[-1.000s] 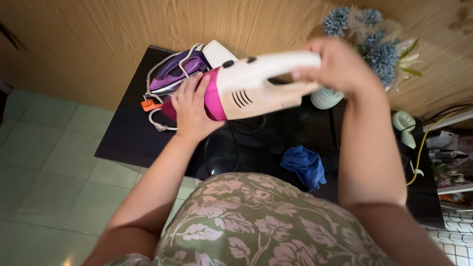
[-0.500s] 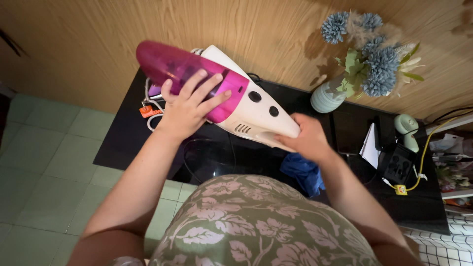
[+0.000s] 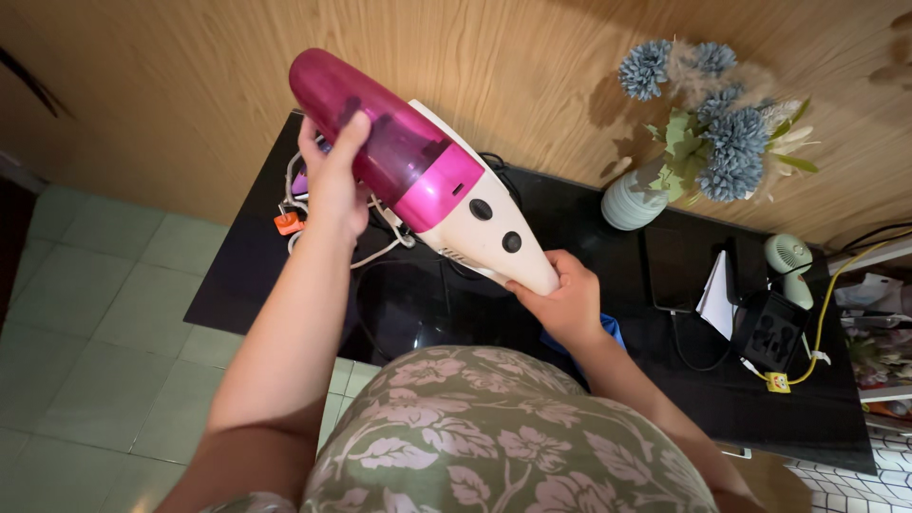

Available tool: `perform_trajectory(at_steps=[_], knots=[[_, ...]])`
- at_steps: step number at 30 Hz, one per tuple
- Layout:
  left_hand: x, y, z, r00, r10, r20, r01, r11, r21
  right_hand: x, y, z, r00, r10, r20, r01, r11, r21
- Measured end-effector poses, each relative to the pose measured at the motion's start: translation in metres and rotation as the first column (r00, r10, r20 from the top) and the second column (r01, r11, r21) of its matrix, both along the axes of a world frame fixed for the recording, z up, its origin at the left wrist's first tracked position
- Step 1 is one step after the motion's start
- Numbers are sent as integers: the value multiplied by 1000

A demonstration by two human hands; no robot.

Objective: The person removes the filter from a handheld vacuum cleaner, detaches the front grille from an electric fan and clips it back on, wipes the vacuum body with a blue cloth, and reassembles the filter and dust canister onto the vacuum.

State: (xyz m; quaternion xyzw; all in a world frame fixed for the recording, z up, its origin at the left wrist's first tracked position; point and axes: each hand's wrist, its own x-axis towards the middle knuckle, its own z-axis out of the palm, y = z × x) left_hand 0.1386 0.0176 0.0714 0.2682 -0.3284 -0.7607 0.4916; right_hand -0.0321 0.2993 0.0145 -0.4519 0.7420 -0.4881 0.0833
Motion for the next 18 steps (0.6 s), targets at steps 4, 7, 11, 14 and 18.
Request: perform_trajectory(at_steps=[4,7,11,14,18], knots=[[-13,-18,-7,972,-39,-230,35,999,-20,4,0,0,998,-6,-66,7,1000,15],[-20,-19,-11,953,-28,-301,24,1000,-18,8,0,2,998,-4,-69,5,1000,19],[-20,-11,-9,975,4,-220,8,999,52,6,-2,2,976,-74,-204,88,994,58],[-11,0,-1,994,31,-103,-39,996,-74,-3,0,-4,988,-43,-148,52,997,57],[10,14,6,992,-101,-78,78,962,-261,-15,0,-21,889,196,415,-156,979,-130]])
